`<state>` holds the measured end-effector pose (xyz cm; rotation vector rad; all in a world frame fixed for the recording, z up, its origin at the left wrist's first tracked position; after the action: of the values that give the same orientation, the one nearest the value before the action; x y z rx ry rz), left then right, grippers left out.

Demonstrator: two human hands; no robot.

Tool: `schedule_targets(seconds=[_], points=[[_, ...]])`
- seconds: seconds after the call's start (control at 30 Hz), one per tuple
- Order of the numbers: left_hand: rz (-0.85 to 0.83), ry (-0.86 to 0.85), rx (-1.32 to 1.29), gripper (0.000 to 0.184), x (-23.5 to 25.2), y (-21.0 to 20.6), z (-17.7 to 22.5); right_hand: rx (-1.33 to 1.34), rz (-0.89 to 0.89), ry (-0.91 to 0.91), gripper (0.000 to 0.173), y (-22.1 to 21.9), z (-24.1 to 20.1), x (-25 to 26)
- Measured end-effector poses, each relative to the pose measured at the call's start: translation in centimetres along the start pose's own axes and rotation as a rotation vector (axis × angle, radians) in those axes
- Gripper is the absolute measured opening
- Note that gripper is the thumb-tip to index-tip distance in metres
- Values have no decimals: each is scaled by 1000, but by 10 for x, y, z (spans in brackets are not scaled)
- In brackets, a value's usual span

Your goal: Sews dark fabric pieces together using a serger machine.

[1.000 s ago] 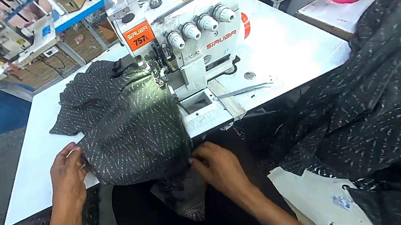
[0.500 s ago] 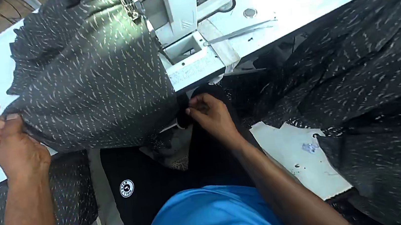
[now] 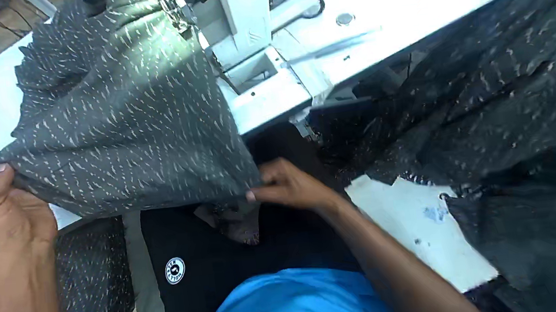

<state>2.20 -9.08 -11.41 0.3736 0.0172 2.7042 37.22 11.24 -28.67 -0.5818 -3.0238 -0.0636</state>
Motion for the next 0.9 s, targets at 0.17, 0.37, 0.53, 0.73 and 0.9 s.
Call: schedule_targets(seconds=[0.17, 0.37, 0.53, 0.73, 0.9], points=[[-14, 194, -204, 36, -24, -2, -7, 135, 91, 158, 19, 9, -18, -45], [6, 148, -287, 30, -33, 11, 3, 150, 40, 211, 18, 18, -32, -55], [-12, 104, -193, 31, -26, 15, 10, 184, 40, 143, 16, 12, -41, -53], [-66, 42, -166, 34, 13, 0, 28, 164, 68, 215, 22, 19, -64, -26], [-145, -59, -125, 32, 58, -14, 41, 158, 102, 294, 24, 23, -63, 2]])
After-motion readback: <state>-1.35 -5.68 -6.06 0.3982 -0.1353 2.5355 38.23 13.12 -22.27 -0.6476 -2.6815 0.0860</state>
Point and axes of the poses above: each hand's wrist, its own x-axis towards the middle knuckle, its own y-axis out of the back of the hand, z = x × y, the point moved 8 cm from there along x, towards the middle knuckle, and after that the axes turned 2 degrees about -y, right-handed, at the moved point
